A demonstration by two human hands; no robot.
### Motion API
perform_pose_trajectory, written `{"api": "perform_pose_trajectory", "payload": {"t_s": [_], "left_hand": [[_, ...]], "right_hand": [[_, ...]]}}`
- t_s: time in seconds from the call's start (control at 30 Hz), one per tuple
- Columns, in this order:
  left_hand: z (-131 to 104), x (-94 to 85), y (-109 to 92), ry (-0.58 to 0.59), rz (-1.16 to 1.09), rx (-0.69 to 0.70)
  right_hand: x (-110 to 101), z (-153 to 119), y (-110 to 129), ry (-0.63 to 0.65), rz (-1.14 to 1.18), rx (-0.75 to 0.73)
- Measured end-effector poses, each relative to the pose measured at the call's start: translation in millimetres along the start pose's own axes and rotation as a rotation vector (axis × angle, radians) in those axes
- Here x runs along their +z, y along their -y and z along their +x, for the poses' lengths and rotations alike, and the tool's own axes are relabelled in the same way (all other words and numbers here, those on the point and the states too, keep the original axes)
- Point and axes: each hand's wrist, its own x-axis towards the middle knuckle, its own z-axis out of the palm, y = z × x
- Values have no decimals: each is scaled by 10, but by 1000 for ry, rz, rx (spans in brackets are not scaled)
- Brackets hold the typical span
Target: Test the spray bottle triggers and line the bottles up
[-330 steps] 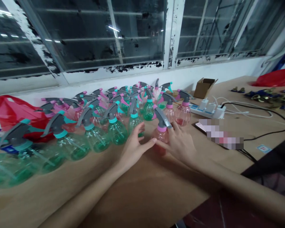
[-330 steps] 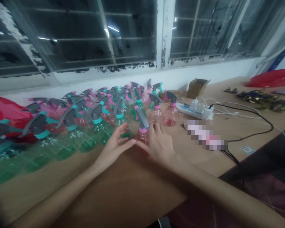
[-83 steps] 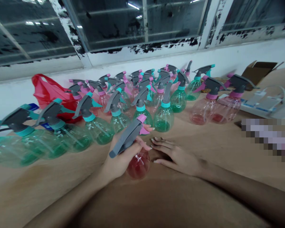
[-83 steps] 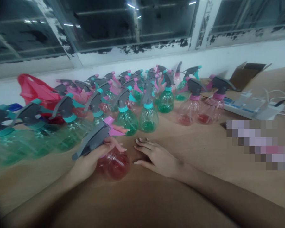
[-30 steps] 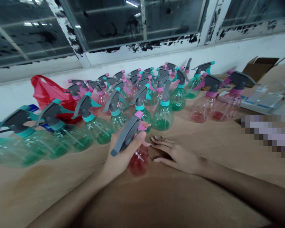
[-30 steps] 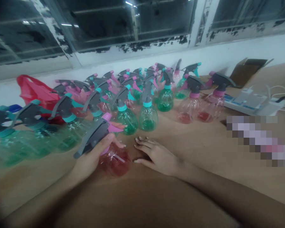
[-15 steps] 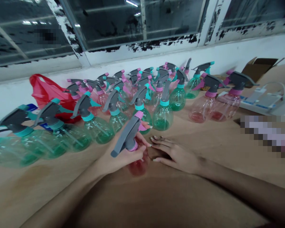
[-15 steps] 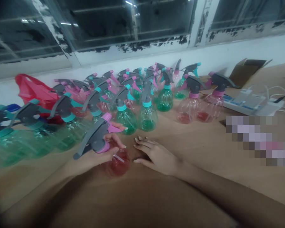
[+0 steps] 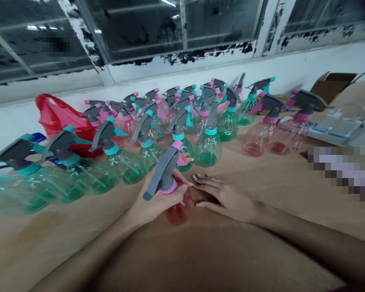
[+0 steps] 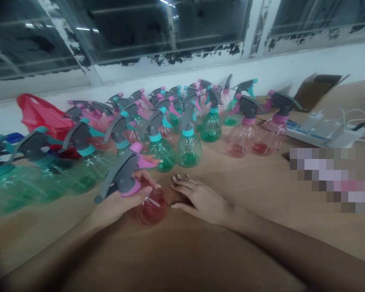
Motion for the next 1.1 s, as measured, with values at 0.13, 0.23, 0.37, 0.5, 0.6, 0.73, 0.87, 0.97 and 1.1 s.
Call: {"api": "perform_pose_trajectory", "payload": {"t_s": [0.13,0.23,0.37,0.5,0.6,0.73,0.87,0.97,1.1], "left_hand": [[-9,-3,12,-11,5,0],[-14,3,-1,-5,3,-8],[-16,12,-58,0,-14,-38],[-38,9,-85,1,-28,-73],[-65,7,-46,-6,-34,-59],[-75,14,20,-30,-58,-44],[-60,18,29,-105,-31,18],[-51,22,14,-122,-26,13],[-41,33,-16,-65,-26,-39]], "right_hand": [[10,1,-6,4,-1,3],[18,1,-12,0,1,0],[15,0,-8,-7,14,1],[4,-1,4,-11,27,1],[3,-1,3,-21,27,-2],[5,1,-6,-12,11,-12],[0,4,-2,4,-5,-1],[-2,5,2,-6,-1,-5],[1,4,1,-20,22,-8]]}}
